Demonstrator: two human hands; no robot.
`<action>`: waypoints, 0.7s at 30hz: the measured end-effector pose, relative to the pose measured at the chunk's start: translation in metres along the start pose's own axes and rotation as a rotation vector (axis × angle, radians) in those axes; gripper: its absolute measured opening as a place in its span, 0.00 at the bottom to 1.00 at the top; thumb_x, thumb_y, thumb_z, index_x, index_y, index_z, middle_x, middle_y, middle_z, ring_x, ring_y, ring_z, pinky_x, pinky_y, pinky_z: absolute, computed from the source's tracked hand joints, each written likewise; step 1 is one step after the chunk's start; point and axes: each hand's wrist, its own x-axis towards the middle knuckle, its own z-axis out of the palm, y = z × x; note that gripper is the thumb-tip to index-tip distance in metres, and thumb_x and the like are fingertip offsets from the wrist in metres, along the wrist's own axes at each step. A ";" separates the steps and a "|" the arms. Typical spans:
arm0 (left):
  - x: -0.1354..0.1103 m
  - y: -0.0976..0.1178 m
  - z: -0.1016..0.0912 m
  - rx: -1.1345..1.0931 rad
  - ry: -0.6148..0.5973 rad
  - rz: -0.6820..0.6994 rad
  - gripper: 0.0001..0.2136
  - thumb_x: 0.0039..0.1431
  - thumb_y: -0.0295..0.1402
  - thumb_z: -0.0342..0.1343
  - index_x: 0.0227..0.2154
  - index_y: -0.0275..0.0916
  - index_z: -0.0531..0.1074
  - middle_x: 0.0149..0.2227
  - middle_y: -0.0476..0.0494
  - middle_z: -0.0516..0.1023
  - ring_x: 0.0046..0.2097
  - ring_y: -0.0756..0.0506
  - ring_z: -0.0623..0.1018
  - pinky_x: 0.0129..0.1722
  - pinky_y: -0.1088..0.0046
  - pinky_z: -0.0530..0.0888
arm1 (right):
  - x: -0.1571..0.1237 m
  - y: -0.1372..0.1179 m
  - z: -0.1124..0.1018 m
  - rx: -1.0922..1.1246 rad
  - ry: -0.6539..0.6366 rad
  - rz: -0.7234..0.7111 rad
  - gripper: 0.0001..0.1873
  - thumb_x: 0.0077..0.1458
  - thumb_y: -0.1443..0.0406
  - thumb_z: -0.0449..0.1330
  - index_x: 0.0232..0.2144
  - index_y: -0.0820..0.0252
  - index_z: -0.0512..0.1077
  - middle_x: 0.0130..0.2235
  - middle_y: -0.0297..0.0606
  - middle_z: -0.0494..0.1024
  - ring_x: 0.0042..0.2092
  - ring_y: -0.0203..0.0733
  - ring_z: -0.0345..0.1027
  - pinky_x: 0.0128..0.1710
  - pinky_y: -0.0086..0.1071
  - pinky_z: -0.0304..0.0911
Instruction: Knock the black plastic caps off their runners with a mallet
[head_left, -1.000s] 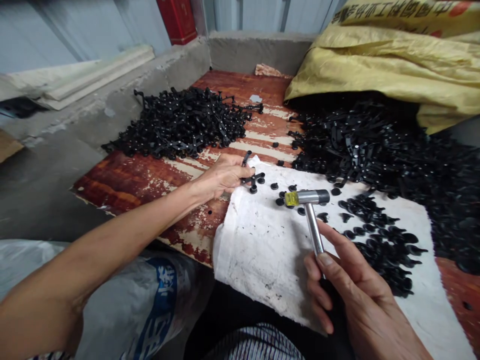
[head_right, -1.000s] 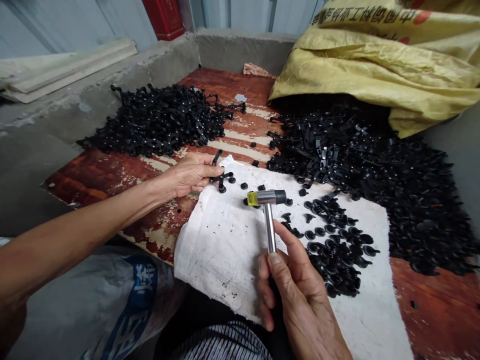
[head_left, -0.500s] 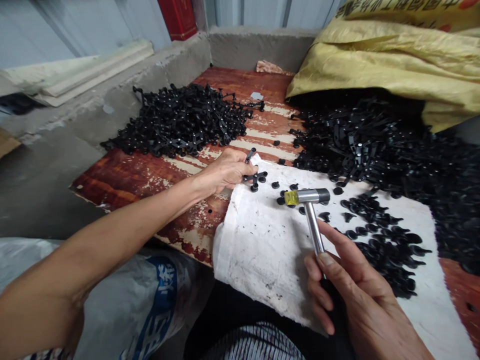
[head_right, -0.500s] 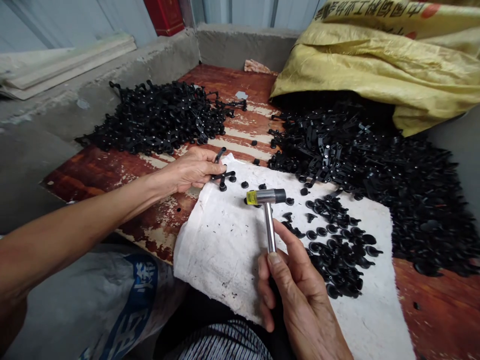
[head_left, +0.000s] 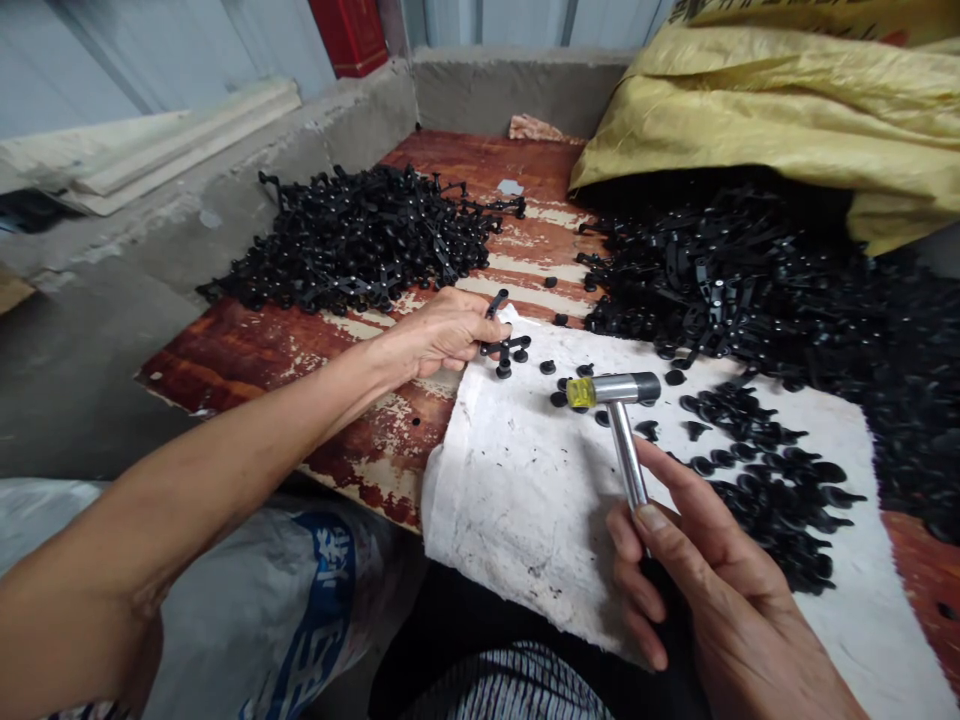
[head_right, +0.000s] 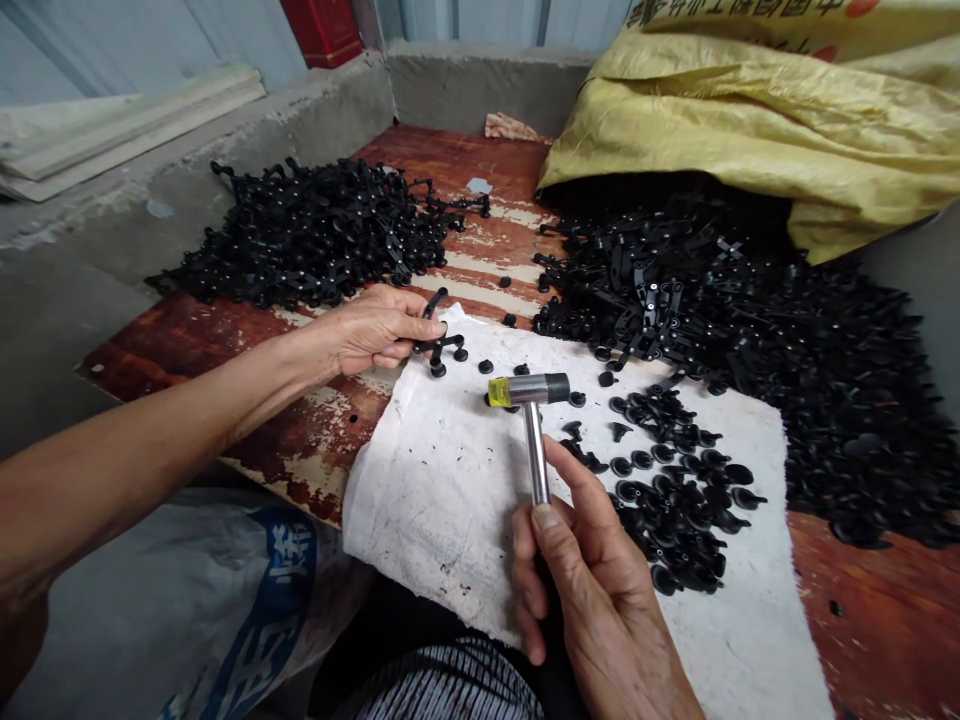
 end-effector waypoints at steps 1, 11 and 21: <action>0.000 0.000 0.000 -0.002 -0.001 0.001 0.08 0.53 0.23 0.63 0.24 0.35 0.69 0.16 0.53 0.67 0.12 0.61 0.54 0.14 0.79 0.44 | 0.000 0.000 0.001 -0.003 0.007 0.003 0.26 0.57 0.54 0.63 0.58 0.38 0.66 0.26 0.28 0.67 0.22 0.32 0.56 0.13 0.22 0.60; 0.003 -0.002 0.000 0.007 -0.017 -0.007 0.09 0.58 0.21 0.58 0.24 0.34 0.68 0.17 0.52 0.68 0.12 0.61 0.54 0.14 0.80 0.43 | 0.000 -0.002 0.003 0.009 0.000 0.003 0.26 0.57 0.55 0.63 0.57 0.37 0.66 0.26 0.28 0.69 0.22 0.32 0.56 0.13 0.22 0.61; 0.001 -0.001 0.002 0.035 0.013 -0.010 0.10 0.59 0.20 0.57 0.23 0.34 0.67 0.16 0.54 0.67 0.12 0.61 0.55 0.13 0.80 0.44 | -0.003 -0.002 0.002 0.003 0.023 0.012 0.27 0.57 0.54 0.63 0.59 0.38 0.65 0.26 0.28 0.68 0.21 0.32 0.56 0.13 0.22 0.61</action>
